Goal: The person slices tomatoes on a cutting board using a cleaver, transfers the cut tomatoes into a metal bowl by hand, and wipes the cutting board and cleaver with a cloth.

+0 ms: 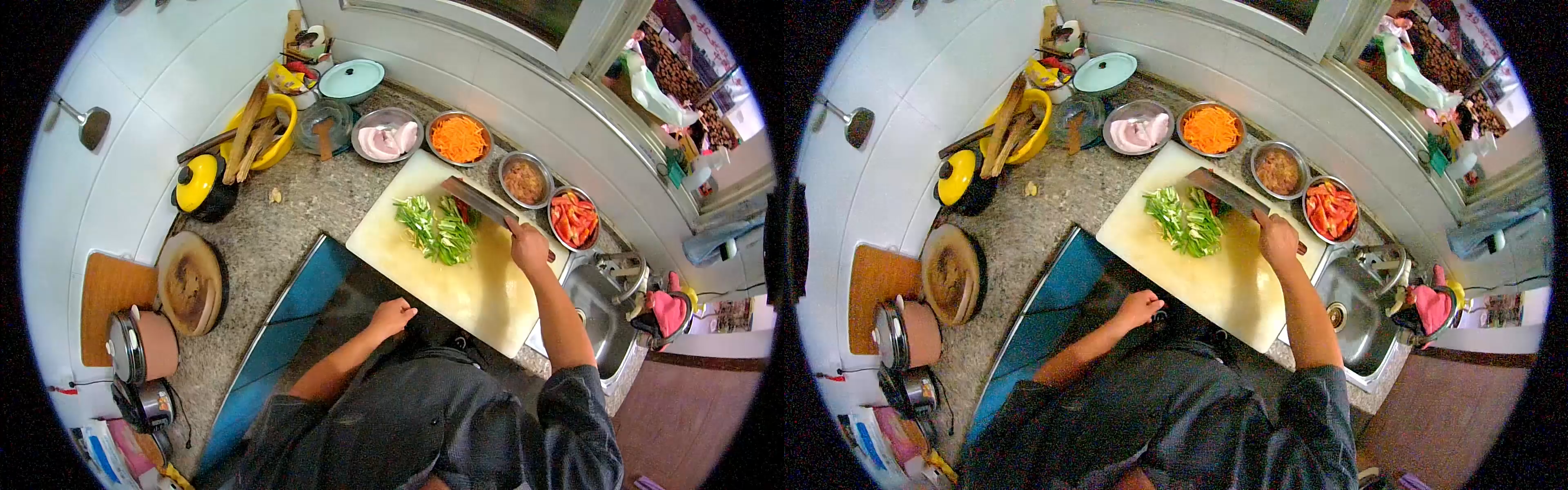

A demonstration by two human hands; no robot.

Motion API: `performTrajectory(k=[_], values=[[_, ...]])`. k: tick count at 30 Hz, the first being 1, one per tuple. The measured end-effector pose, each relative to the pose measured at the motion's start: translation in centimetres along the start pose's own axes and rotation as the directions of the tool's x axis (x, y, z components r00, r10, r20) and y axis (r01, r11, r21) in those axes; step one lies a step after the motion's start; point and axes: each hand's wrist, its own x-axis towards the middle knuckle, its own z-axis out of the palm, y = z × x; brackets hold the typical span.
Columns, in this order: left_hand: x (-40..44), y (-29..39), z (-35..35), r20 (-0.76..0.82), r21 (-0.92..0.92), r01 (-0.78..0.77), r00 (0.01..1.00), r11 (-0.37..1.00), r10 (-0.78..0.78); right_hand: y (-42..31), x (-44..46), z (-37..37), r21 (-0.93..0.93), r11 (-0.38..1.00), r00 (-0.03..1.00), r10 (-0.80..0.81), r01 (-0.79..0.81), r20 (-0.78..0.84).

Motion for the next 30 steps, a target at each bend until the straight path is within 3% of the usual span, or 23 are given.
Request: performTrajectory(k=[3, 7, 13, 14, 20, 25, 27, 29, 30], values=[[-0.1, -1.0, -0.2, -0.029, -0.15, 0.044, 0.998, 0.988, -0.049, 0.3, 2.9, 1.5, -0.036, 0.999, 1.0, -0.004, 0.004, 0.01], [-0.6, -1.1, -0.6, -0.059, -0.147, 0.071, 0.995, 0.986, -0.081, 0.9, 5.6, 3.1, -0.077, 0.994, 0.997, -0.075, 0.074, -0.009], [1.3, -1.9, -0.1, -0.027, -0.231, 0.128, 0.99, 0.965, -0.138, 1.7, 4.8, 3.8, -0.052, 0.995, 0.986, -0.08, 0.089, 0.145], [2.5, -1.9, 0.2, -0.014, -0.314, 0.123, 0.991, 0.941, -0.135, 2.3, 4.5, 3.5, -0.063, 0.994, 0.987, -0.076, 0.086, 0.142], [4.2, -0.7, 0.4, 0.014, -0.458, 0.093, 0.995, 0.884, -0.097, 2.6, 1.5, 2.5, 0.079, 0.979, 0.968, -0.197, 0.186, 0.157], [4.2, -0.2, -0.6, 0.089, -0.416, 0.167, 0.986, 0.894, -0.143, 0.6, -0.9, -0.9, 0.088, 0.996, 0.985, -0.039, 0.024, 0.167], [4.3, -0.1, -0.6, 0.1, -0.405, 0.169, 0.985, 0.899, -0.14, 0.4, -2.7, -1.7, 0.258, 0.957, 0.989, 0.115, -0.135, 0.091], [4.4, -0.1, -0.6, 0.102, -0.393, 0.171, 0.985, 0.903, -0.142, 1.2, -4.2, -1.9, 0.247, 0.956, 0.982, 0.127, -0.159, 0.14], [4.0, 0.3, -0.9, 0.122, -0.405, 0.162, 0.985, 0.9, -0.122, 0.8, -6.7, -2.7, 0.146, 0.958, 0.966, 0.23, -0.246, 0.117]])
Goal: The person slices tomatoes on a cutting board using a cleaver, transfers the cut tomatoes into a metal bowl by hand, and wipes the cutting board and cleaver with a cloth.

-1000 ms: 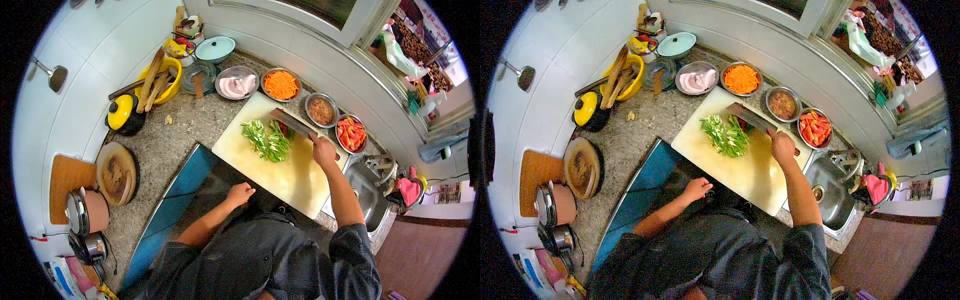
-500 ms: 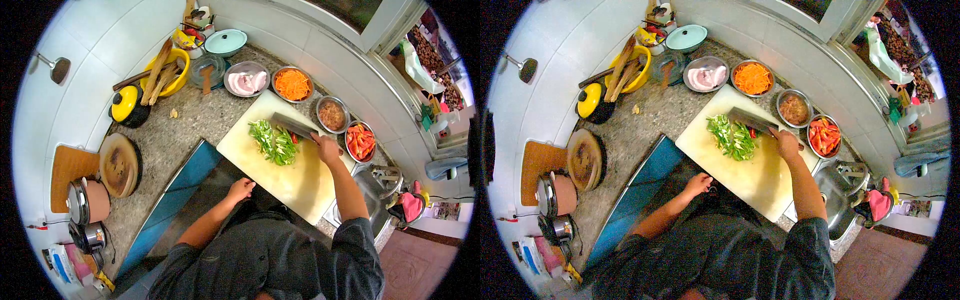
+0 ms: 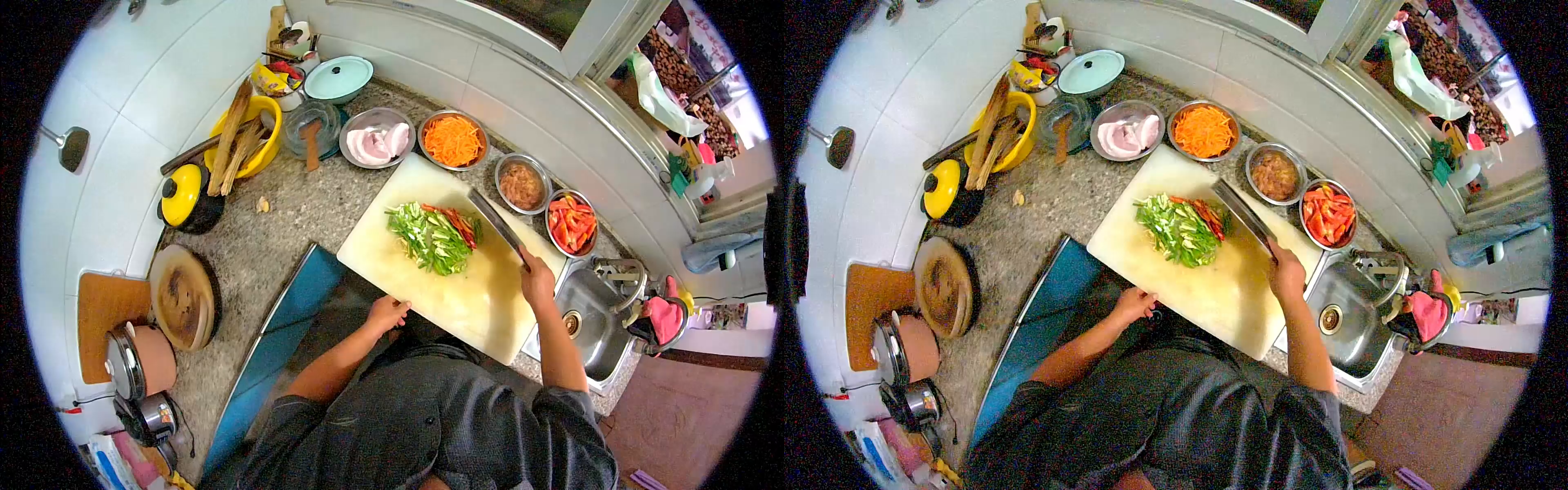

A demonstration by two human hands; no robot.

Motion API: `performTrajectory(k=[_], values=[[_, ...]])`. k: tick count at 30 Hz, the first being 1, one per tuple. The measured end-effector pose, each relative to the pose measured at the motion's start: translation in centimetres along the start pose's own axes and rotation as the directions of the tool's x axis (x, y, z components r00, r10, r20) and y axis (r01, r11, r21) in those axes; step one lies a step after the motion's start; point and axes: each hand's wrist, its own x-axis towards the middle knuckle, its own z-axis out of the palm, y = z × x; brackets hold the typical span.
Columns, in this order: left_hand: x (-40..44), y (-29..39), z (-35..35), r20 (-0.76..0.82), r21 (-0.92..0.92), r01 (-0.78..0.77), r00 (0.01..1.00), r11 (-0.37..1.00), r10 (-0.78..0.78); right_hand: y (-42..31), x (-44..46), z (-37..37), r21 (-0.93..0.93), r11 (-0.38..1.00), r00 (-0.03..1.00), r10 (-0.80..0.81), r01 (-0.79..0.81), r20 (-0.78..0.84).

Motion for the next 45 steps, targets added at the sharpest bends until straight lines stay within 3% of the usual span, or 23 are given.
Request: performTrajectory(k=[1, 5, 11, 13, 18, 21, 25, 27, 28, 29, 30, 31, 33, 34, 36, 37, 38, 39, 41, 42, 43, 44, 45], values=[[-0.3, 0.5, -0.3, 0.023, -0.015, -0.012, 1.0, 1.0, 0.013, 0.0, -1.9, -0.2, -0.089, 0.992, 0.995, 0.089, -0.093, -0.049], [-0.9, 1.7, -0.3, -0.01, -0.048, 0.054, 0.998, 0.997, -0.055, 2.1, -6.4, 2.0, -0.298, 0.941, 0.979, 0.115, -0.162, -0.169], [0.3, 0.6, -1.4, 0.044, 0.087, 0.067, 0.996, 0.994, -0.071, 4.4, -9.6, 6.6, -0.228, 0.962, 0.982, 0.117, -0.149, -0.148], [0.7, 0.8, -1.9, 0.02, 0.113, 0.054, 0.998, 0.992, -0.057, 3.9, -9.3, 7.3, -0.181, 0.965, 0.981, 0.178, -0.19, -0.076], [1.1, 1.0, -1.6, 0.042, 0.204, 0.048, 0.997, 0.978, -0.057, 3.5, -9.8, 6.8, -0.244, 0.932, 0.962, 0.272, -0.268, -0.017], [1.0, 1.0, -2.6, 0.014, 0.193, 0.064, 0.998, 0.979, -0.068, 0.4, -9.4, 4.7, -0.277, 0.939, 0.979, 0.194, -0.202, -0.056], [0.8, -0.2, -3.5, 0.043, 0.156, -0.033, 0.999, 0.987, 0.026, -3.4, -7.3, 2.4, -0.338, 0.941, 1.0, 0.012, -0.015, -0.01], [0.0, -1.1, -3.9, 0.07, 0.198, -0.114, 0.992, 0.974, 0.102, -4.3, -6.9, 1.8, 0.079, 0.997, 0.998, 0.0, -0.005, 0.065], [-0.8, -1.2, -4.3, 0.085, 0.223, -0.054, 0.996, 0.973, 0.036, -4.9, -6.3, 2.3, 0.329, 0.925, 0.971, 0.126, -0.189, 0.202], [-1.6, -1.8, -4.7, 0.075, 0.221, -0.052, 0.997, 0.974, 0.036, -5.2, -5.9, 2.3, 0.334, 0.925, 0.972, 0.117, -0.181, 0.203], [-2.7, -3.1, -4.6, 0.092, 0.25, -0.139, 0.989, 0.958, 0.119, -7.3, -5.2, 1.2, 0.605, 0.737, 0.933, 0.098, -0.301, 0.345], [-3.8, -4.4, -4.4, 0.112, 0.279, -0.223, 0.974, 0.934, 0.199, -9.0, -4.8, 0.8, 0.779, 0.458, 0.883, 0.028, -0.429, 0.469], [-5.4, -7.5, -4.4, 0.239, 0.345, -0.322, 0.939, 0.882, 0.249, -10.2, -4.7, 1.9, 0.826, 0.29, 0.825, -0.164, -0.483, 0.54], [-6.1, -9.6, -4.0, 0.267, 0.312, -0.233, 0.952, 0.921, 0.15, -11.3, -5.2, 2.3, 0.813, 0.276, 0.774, -0.26, -0.513, 0.577], [-8.4, -12.0, -3.5, 0.26, 0.184, 0.023, 0.963, 0.983, -0.071, -12.1, -6.2, 4.0, 0.711, 0.48, 0.54, -0.463, -0.513, 0.702], [-9.9, -11.8, -3.9, 0.238, 0.08, 0.182, 0.951, 0.98, -0.196, -11.8, -7.2, 5.5, 0.661, 0.654, 0.407, -0.526, -0.368, 0.747], [-13.6, -8.3, -4.5, 0.246, -0.045, 0.22, 0.948, 0.974, -0.203, -11.1, -8.4, 6.8, 0.537, 0.756, 0.257, -0.473, -0.375, 0.843], [-14.1, -9.4, -4.6, 0.228, -0.045, 0.227, 0.95, 0.973, -0.211, -10.5, -9.1, 7.8, 0.568, 0.779, 0.313, -0.487, -0.268, 0.816], [-15.2, -13.2, -3.9, 0.157, -0.001, 0.017, 0.987, 1.0, -0.017, -9.7, -8.5, 7.0, 0.37, 0.917, 0.31, -0.312, -0.148, 0.898], [-15.7, -13.8, -4.5, 0.133, 0.201, 0.025, 0.99, 0.979, -0.053, -9.4, -8.1, 6.6, 0.375, 0.916, 0.291, -0.324, -0.141, 0.9], [-16.5, -13.1, -4.9, 0.122, 0.197, 0.04, 0.99, 0.98, -0.065, -9.2, -7.6, 6.4, 0.318, 0.948, 0.29, -0.301, -0.014, 0.909], [-17.1, -12.3, -5.4, 0.116, 0.431, -0.019, 0.993, 0.902, -0.034, -9.1, -7.1, 6.1, 0.256, 0.96, 0.3, -0.278, 0.112, 0.913], [-17.6, -10.7, -5.8, 0.122, 0.639, -0.077, 0.993, 0.765, -0.002, -9.3, -6.6, 5.5, 0.263, 0.958, 0.296, -0.285, 0.113, 0.912]])
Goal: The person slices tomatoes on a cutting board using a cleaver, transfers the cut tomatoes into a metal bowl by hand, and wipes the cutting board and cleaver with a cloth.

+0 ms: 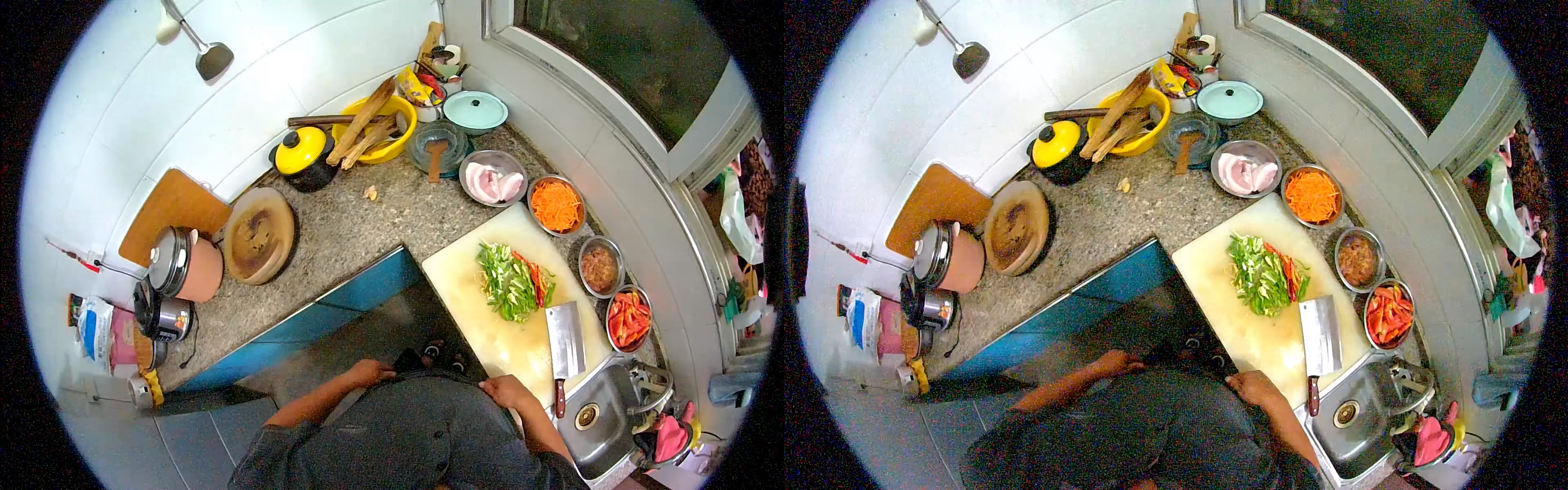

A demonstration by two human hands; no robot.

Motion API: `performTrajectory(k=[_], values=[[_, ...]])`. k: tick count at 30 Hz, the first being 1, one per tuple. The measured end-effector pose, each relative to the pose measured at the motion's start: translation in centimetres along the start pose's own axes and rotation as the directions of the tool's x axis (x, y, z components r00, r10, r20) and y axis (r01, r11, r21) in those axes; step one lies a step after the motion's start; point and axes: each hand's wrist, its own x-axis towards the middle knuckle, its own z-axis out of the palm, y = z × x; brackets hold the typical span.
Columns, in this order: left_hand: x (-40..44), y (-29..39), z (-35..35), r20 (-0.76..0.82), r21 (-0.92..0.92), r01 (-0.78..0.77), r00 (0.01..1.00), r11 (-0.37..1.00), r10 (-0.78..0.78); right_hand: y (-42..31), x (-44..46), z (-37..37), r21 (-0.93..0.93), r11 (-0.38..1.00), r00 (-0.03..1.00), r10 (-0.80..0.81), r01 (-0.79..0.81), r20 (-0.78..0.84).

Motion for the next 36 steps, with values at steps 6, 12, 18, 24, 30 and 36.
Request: performTrajectory(k=[6, 12, 18, 24, 30, 36], values=[[2.5, 0.8, -2.9, -0.215, -0.045, 0.093, 0.972, 0.995, -0.101, -0.9, -1.0, -1.7, 0.138, 0.967, 0.967, -0.191, 0.215, -0.172], [5.3, 2.9, -8.8, -0.205, -0.081, -0.137, 0.972, 0.987, 0.118, -0.8, 0.0, -2.5, 0.229, 0.965, 0.987, -0.1, 0.128, -0.128], [9.8, -0.4, -13.0, -0.155, -0.031, -0.246, 0.959, 0.969, 0.238, -2.9, 0.4, -3.0, 0.362, 0.929, 0.933, 0.055, 0.083, -0.355], [13.0, -1.4, -18.4, -0.114, 0.005, -0.344, 0.933, 0.939, 0.342, -8.1, 1.8, -2.0, 0.316, 0.948, 0.897, 0.096, 0.05, -0.432], [15.7, -2.5, -18.8, 0.061, -0.188, -0.359, 0.925, 0.914, 0.375, -10.7, 3.3, 1.8, 0.39, 0.916, 0.804, 0.161, 0.094, -0.573], [15.2, -0.6, -17.3, 0.186, -0.123, -0.342, 0.914, 0.932, 0.36, -9.9, 2.8, 6.0, 0.644, 0.751, 0.82, 0.272, 0.145, -0.503]])
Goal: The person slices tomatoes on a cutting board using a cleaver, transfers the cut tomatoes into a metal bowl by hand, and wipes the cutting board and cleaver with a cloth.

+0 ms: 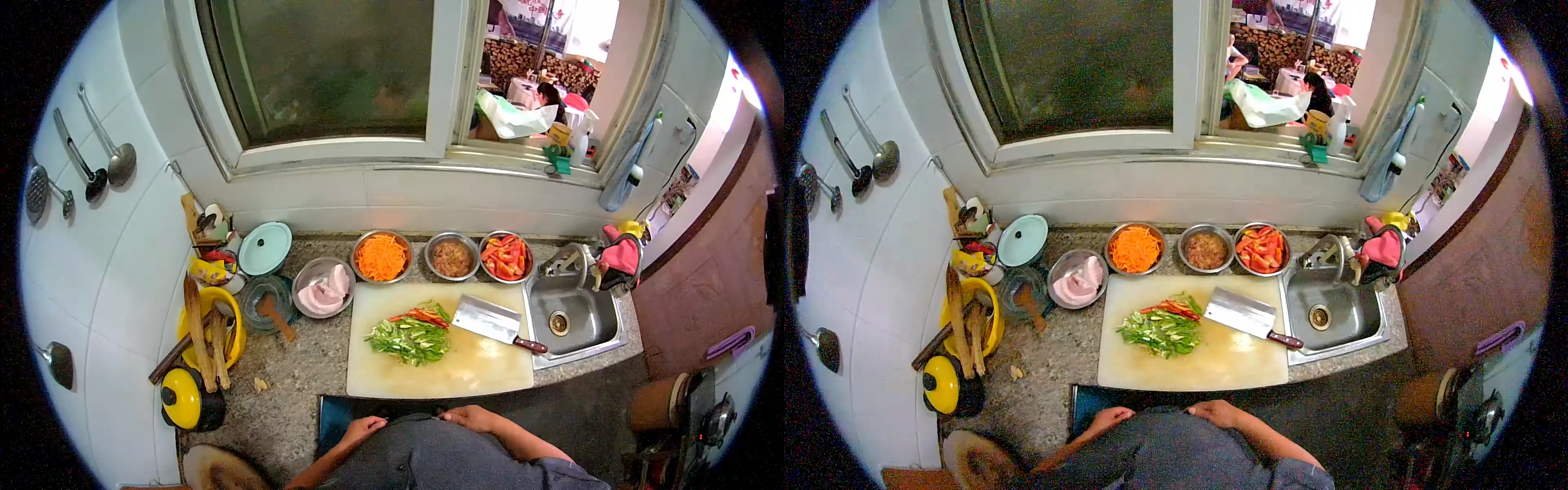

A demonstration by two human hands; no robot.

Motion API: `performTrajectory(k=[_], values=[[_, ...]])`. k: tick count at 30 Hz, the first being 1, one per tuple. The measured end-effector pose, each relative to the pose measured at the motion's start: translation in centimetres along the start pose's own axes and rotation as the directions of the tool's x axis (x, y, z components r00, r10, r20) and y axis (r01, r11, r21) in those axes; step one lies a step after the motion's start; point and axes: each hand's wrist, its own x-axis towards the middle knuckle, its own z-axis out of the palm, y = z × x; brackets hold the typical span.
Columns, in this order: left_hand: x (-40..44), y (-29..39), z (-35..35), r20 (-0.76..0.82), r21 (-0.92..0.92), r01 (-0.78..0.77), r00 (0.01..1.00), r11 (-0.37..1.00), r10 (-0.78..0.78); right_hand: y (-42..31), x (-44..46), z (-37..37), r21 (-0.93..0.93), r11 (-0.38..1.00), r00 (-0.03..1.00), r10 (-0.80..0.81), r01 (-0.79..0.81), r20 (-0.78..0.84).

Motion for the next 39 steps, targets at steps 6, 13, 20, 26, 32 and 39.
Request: performTrajectory(k=[6, 13, 20, 26, 32, 39], values=[[0.4, 1.2, 1.4, 0.025, -0.039, 0.075, 0.997, 0.996, -0.074, 3.2, -1.8, -0.3, 0.144, 0.989, 0.998, -0.028, 0.021, 0.049], [0.4, 2.2, 3.3, 0.008, -0.162, 0.093, 0.996, 0.982, -0.093, 7.3, -3.1, 1.2, 0.393, 0.919, 1.0, -0.005, -0.006, 0.029], [-0.6, 2.3, 4.2, -0.026, -0.131, 0.082, 0.996, 0.988, -0.086, 9.0, -3.2, 1.4, 0.305, 0.951, 0.998, 0.056, -0.055, 0.004], [-1.1, 0.1, 5.6, -0.066, -0.173, 0.086, 0.993, 0.981, -0.099, 9.6, -3.7, 1.1, 0.16, 0.986, 0.999, 0.043, -0.039, -0.022], [-1.8, -1.0, 6.1, -0.183, 0.061, 0.077, 0.981, 0.995, -0.065, 9.9, -3.9, -1.2, -0.164, 0.986, 0.979, -0.054, 0.022, -0.197], [-2.2, -3.5, 6.3, -0.371, 0.059, 0.147, 0.921, 0.987, -0.115, 10.0, -3.8, -5.2, -0.574, 0.795, 0.69, -0.303, -0.197, -0.657]])
